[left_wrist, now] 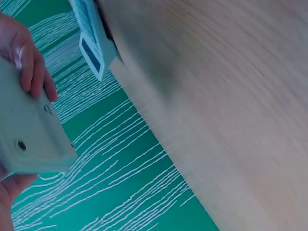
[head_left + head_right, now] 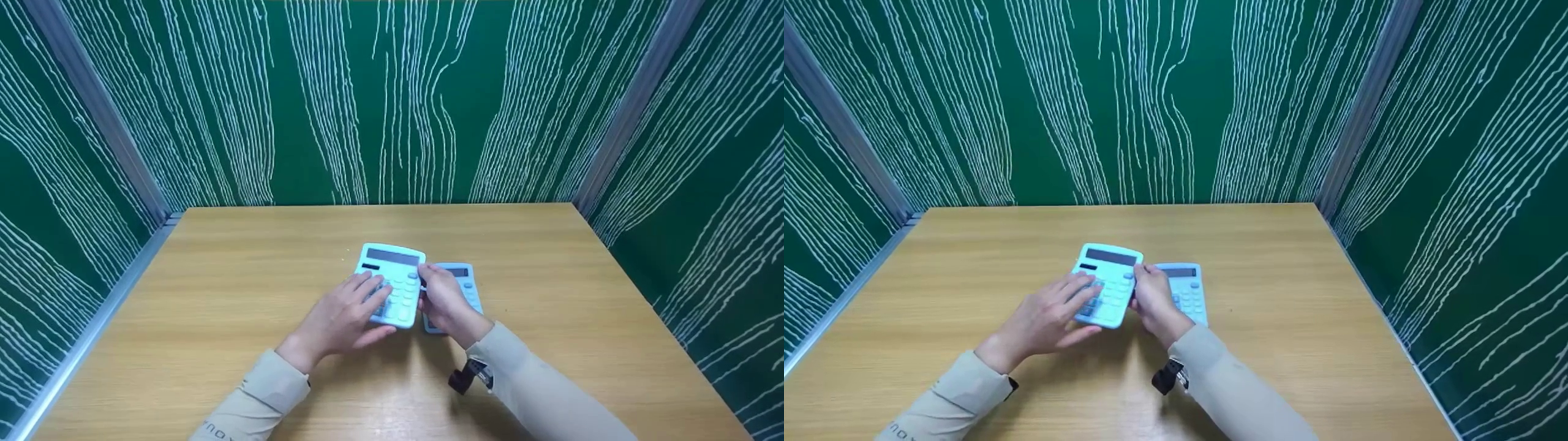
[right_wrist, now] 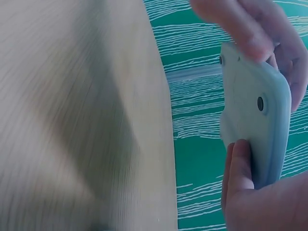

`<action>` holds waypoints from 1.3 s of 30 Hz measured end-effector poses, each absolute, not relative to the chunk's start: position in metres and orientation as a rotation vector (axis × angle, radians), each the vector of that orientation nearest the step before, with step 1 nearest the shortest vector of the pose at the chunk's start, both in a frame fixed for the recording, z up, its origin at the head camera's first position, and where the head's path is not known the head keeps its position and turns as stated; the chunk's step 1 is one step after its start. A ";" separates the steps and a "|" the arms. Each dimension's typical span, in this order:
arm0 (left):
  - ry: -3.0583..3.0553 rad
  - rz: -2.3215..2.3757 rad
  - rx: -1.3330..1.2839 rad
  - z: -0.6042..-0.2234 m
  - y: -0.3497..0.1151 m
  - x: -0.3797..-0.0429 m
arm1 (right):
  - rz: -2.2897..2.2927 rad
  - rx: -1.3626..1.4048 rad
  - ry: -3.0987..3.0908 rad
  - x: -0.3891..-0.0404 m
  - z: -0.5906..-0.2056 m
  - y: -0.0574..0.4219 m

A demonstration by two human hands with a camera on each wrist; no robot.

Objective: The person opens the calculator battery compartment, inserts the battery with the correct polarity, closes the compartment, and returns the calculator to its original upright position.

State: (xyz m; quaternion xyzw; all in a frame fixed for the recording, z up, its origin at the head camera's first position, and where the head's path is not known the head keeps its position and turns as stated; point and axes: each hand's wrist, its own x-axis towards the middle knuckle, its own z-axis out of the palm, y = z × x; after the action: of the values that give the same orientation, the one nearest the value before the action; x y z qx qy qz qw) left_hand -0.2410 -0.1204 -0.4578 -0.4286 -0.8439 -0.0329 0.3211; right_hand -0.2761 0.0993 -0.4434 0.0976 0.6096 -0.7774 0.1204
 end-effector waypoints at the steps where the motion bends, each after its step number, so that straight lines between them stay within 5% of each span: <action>1: -2.246 -0.165 -1.121 -0.457 -0.121 -0.241 | -2.255 0.286 1.799 -0.276 -0.444 0.100; 19: -2.493 -1.533 -0.377 -0.450 -0.119 -0.247 | -2.190 0.214 1.885 -0.283 -0.447 0.111; 39: -2.573 -1.933 0.066 -0.460 -0.126 -0.265 | -2.118 0.190 1.959 -0.295 -0.463 0.098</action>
State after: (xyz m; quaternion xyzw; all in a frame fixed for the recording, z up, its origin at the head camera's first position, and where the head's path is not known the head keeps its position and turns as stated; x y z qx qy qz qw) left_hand -0.2650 -0.1262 -0.4600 0.0204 -0.7988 -0.6000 -0.0388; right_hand -0.2948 0.0983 -0.4629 0.0651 0.6722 -0.7269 0.1248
